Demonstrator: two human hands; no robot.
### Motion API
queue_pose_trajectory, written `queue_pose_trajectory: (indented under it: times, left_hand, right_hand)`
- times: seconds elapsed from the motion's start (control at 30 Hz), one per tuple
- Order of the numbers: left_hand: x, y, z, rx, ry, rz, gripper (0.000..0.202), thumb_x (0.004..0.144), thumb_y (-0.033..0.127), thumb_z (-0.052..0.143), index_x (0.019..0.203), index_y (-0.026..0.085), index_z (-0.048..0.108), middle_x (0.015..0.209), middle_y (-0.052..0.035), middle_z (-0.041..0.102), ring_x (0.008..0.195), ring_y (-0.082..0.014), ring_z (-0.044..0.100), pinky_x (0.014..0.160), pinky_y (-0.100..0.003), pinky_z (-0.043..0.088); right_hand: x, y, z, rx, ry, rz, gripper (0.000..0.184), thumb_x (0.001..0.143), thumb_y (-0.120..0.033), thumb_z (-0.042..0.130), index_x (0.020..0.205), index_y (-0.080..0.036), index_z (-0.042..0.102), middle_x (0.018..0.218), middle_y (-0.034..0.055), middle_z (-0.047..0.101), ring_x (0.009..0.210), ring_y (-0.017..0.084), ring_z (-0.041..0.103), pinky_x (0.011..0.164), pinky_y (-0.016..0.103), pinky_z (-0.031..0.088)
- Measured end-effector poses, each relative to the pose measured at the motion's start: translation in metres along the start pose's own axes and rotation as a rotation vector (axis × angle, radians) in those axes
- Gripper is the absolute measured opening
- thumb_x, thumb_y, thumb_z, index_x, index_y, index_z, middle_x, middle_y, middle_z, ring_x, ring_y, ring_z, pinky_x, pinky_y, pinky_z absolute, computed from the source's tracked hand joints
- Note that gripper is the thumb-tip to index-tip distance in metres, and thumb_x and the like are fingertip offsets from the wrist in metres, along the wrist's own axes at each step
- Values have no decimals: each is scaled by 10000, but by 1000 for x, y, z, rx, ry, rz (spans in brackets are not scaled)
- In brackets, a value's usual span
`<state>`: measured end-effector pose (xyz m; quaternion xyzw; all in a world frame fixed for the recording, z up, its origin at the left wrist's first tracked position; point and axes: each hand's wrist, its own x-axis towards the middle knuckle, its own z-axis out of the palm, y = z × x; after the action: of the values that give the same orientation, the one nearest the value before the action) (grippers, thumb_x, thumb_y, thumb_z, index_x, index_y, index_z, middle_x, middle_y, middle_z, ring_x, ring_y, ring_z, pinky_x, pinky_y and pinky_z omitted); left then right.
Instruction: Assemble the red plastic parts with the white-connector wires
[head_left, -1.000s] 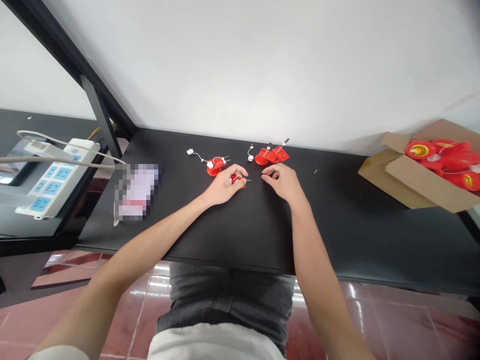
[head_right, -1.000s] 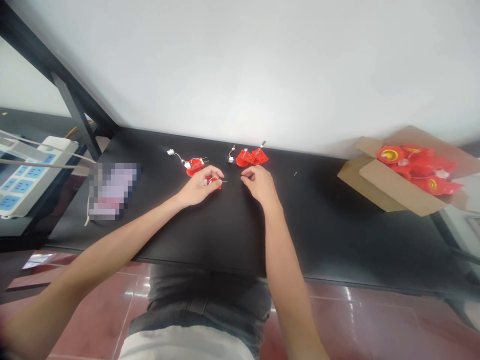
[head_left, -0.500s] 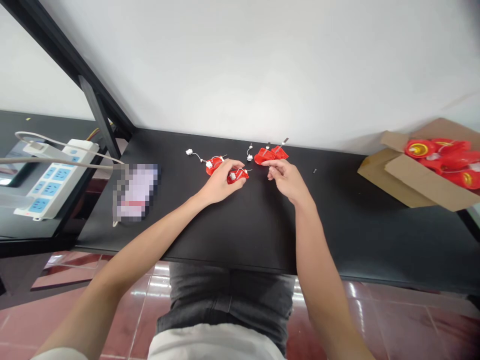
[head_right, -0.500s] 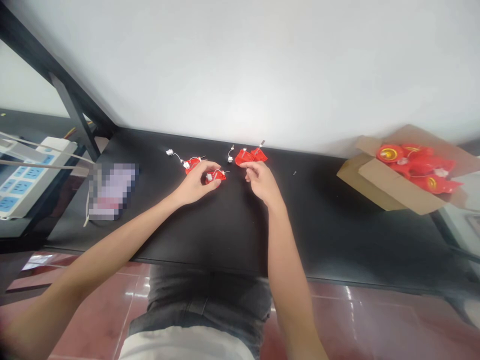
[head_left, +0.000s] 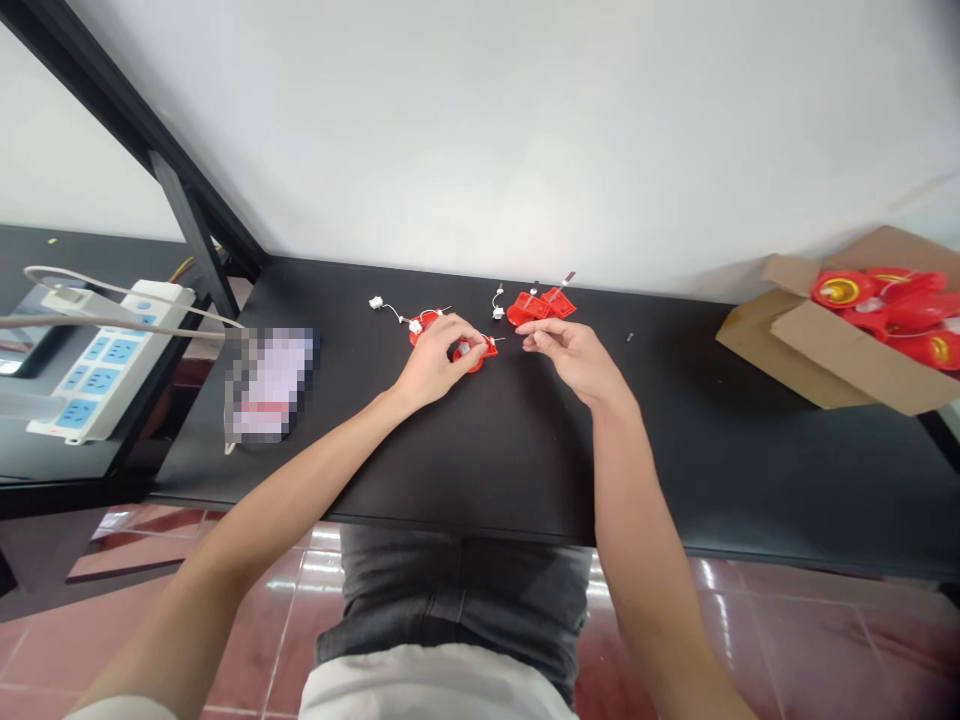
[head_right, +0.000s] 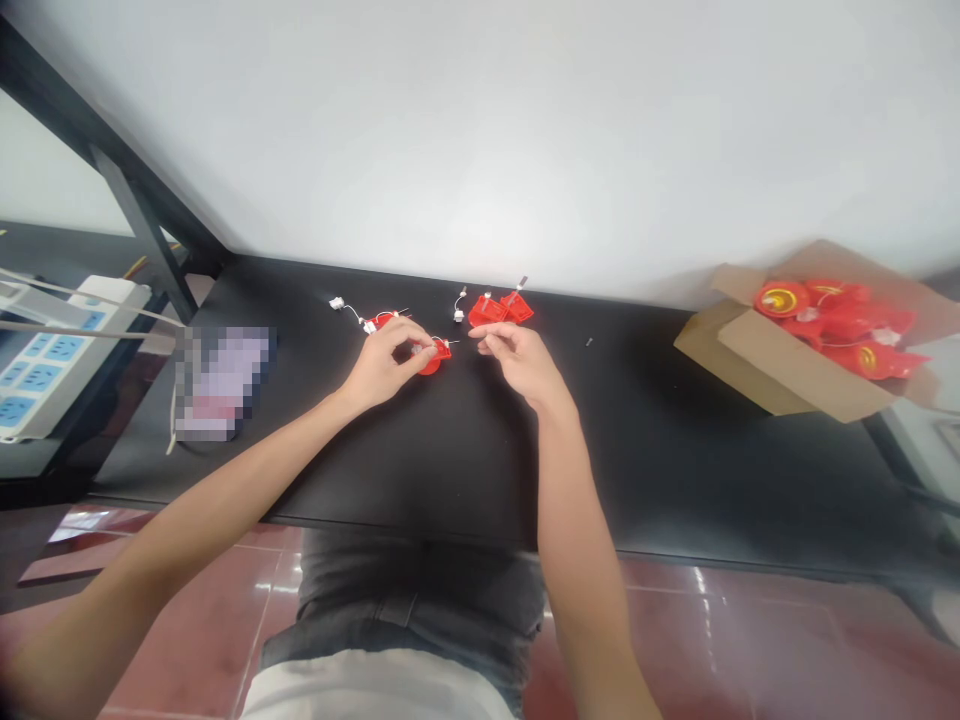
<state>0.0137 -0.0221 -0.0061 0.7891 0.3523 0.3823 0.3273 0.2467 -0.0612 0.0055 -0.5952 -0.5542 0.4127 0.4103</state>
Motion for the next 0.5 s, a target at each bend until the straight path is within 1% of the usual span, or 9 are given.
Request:
queue_pose_trajectory:
  times: [0.1, 0.23, 0.37, 0.5]
  left_hand:
    - [0, 0, 0, 29, 9, 17, 112, 954, 280, 639, 901, 213, 712, 961, -41, 740, 944, -194, 646, 934, -391, 526]
    - [0, 0, 0, 43, 9, 43, 128, 964, 295, 637, 928, 216, 731, 977, -48, 754, 956, -201, 656, 927, -400, 533]
    - [-1, 0, 0, 67, 2, 23, 148, 971, 311, 626, 941, 223, 740, 970, -47, 755, 949, -201, 657, 916, -397, 540]
    - [-1, -1, 1, 73, 5, 38, 141, 967, 297, 625, 933, 221, 739, 960, -45, 752, 943, -199, 653, 917, -394, 540]
  right_hand:
    - [-2, -3, 0, -84, 13, -9, 233, 932, -358, 595, 997, -217, 769, 994, 65, 738, 957, 232, 675, 935, 439, 523]
    - [-2, -6, 0, -149, 48, -43, 239, 931, -365, 577, 940, -205, 754, 912, 53, 710, 898, 229, 650, 924, 431, 502]
    - [-2, -10, 3, -116, 82, -49, 255, 918, -410, 602, 938, -205, 754, 868, 47, 699, 839, 220, 638, 871, 407, 511]
    - [-1, -12, 8, -34, 88, -59, 306, 901, -500, 653, 921, -210, 750, 815, 38, 692, 774, 203, 643, 808, 376, 532]
